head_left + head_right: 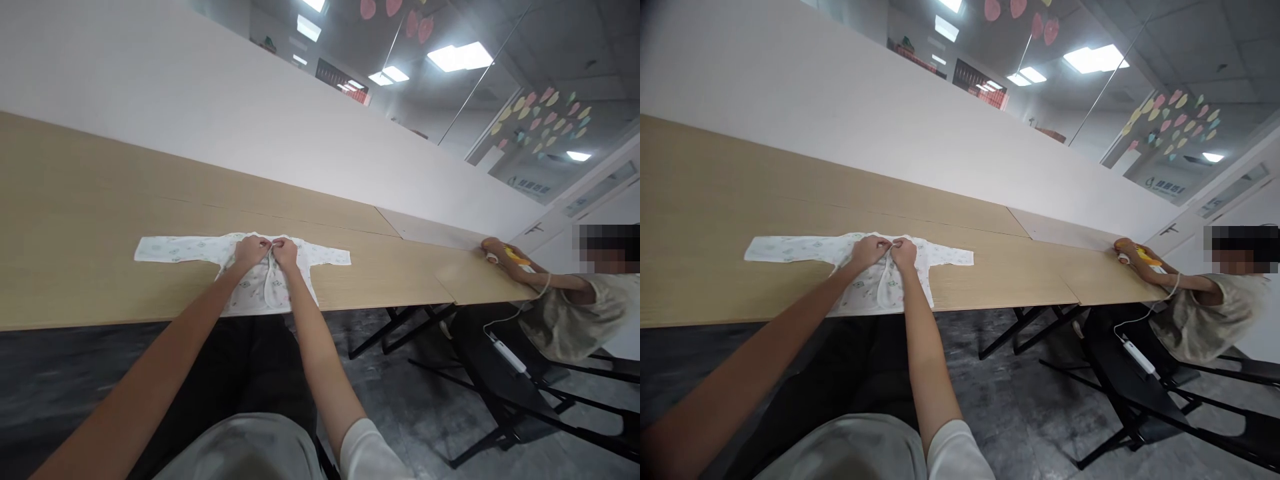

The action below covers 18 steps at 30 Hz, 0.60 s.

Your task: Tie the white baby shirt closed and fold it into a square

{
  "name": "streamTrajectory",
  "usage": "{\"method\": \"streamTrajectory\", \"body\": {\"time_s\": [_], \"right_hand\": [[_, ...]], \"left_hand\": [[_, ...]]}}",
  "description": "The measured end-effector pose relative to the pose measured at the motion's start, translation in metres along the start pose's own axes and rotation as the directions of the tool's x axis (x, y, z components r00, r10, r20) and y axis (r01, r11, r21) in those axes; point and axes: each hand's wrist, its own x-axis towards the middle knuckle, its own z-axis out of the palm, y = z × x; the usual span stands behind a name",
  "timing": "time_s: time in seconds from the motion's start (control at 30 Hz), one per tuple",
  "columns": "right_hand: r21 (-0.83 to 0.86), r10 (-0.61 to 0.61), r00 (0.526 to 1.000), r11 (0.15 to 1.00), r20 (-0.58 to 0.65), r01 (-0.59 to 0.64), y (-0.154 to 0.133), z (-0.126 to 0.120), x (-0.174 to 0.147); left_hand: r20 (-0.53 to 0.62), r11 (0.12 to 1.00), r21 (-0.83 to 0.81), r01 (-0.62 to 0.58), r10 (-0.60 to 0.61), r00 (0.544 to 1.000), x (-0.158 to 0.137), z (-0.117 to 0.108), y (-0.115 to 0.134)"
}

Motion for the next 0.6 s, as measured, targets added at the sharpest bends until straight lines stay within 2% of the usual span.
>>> {"method": "streamTrajectory", "body": {"time_s": [0.3,0.6], "right_hand": [[0.1,0.004,1.0,0.995,-0.011,-0.003,0.0001,-0.0041,0.0002],[0.15,-0.016,1.0,0.989,0.0,0.016,-0.0026,-0.0065,-0.0011]], "left_hand": [[0.004,0.998,-0.023,-0.052,0.052,0.999,-0.0006,0.0039,-0.0044],[0.022,0.985,-0.17,0.006,-0.003,1.0,0.0006,0.0033,-0.0082]]}}
